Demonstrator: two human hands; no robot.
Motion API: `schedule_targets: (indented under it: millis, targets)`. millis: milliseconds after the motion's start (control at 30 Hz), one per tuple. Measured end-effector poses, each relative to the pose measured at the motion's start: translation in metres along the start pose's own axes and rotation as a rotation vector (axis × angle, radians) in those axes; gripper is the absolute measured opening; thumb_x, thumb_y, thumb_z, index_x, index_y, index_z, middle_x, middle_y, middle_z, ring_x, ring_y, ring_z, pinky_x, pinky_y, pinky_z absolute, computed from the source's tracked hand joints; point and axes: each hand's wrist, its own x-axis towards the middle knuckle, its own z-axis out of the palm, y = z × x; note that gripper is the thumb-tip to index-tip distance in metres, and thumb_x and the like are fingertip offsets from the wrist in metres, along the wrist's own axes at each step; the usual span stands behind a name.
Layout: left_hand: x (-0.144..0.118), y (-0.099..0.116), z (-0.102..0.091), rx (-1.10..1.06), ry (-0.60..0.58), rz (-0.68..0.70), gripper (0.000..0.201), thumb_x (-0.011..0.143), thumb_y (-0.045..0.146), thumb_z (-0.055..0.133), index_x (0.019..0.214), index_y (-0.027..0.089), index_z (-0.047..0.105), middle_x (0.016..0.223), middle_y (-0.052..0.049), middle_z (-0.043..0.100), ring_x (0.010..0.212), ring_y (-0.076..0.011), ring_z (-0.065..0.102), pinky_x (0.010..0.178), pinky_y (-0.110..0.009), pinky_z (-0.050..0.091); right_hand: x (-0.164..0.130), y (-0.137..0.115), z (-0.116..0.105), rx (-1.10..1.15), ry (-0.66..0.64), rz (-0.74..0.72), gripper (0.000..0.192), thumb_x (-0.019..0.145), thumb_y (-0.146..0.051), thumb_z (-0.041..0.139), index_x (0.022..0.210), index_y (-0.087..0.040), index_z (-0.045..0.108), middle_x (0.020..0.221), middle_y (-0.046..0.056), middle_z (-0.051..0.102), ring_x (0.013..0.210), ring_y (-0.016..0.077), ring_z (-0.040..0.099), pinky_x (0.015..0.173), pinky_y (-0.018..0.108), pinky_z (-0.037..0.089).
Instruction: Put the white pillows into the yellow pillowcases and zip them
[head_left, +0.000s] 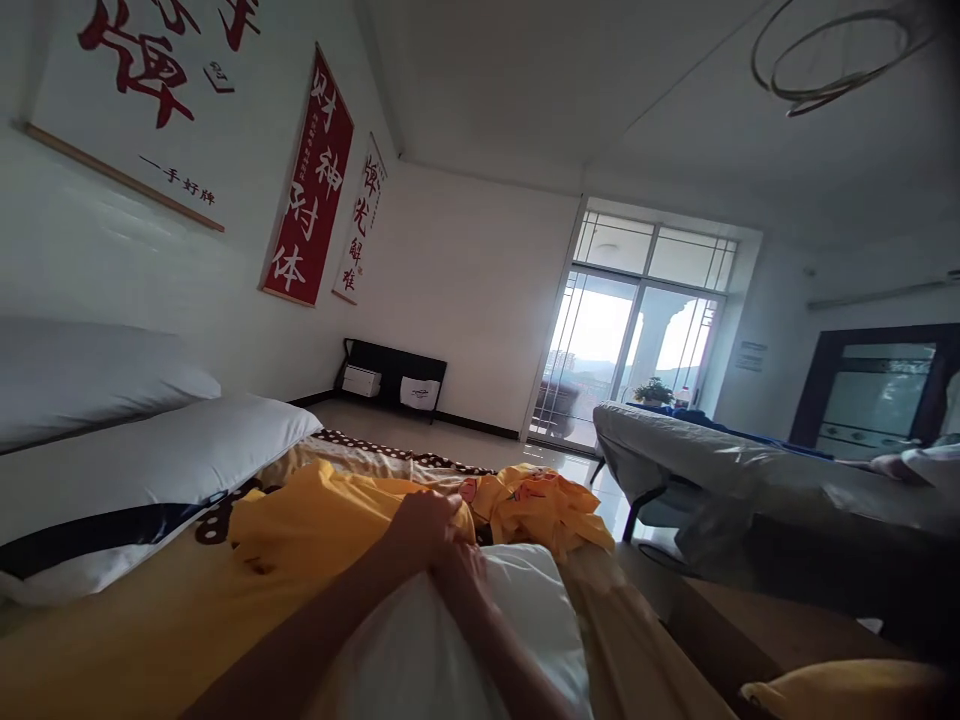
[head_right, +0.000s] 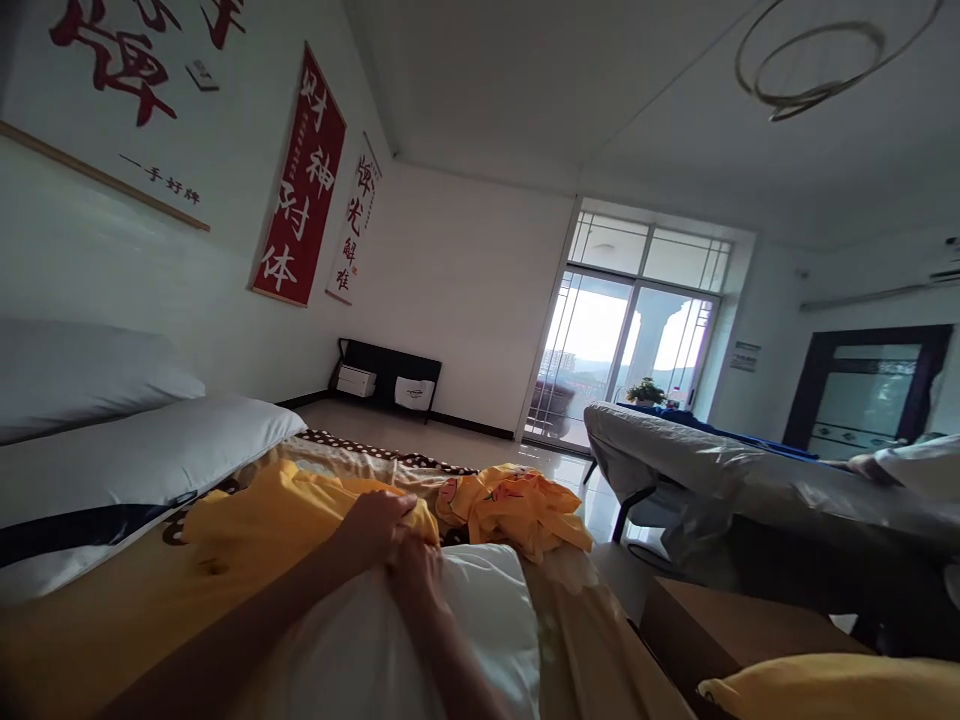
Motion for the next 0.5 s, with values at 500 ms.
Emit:
schedule_targets:
  millis: [500]
  targets:
    - [-0.026, -0.014, 0.010, -0.044, -0.010, -0.023, 0.028, 0.088, 0.025, 0.040, 0.102, 0.019, 0.063, 0.097, -0.010, 0.071, 0.091, -0.0265, 0.066, 0.075, -0.035, 0.049, -0.042, 0.002, 0.004, 0.447, -0.021, 0.013, 0.034, 0.072, -0.020, 0.052, 0.102, -0.021, 0.067, 0.097, 0.010, 0.073, 0.088, 0.0270, 0.066, 0.072, 0.033, 0.050]
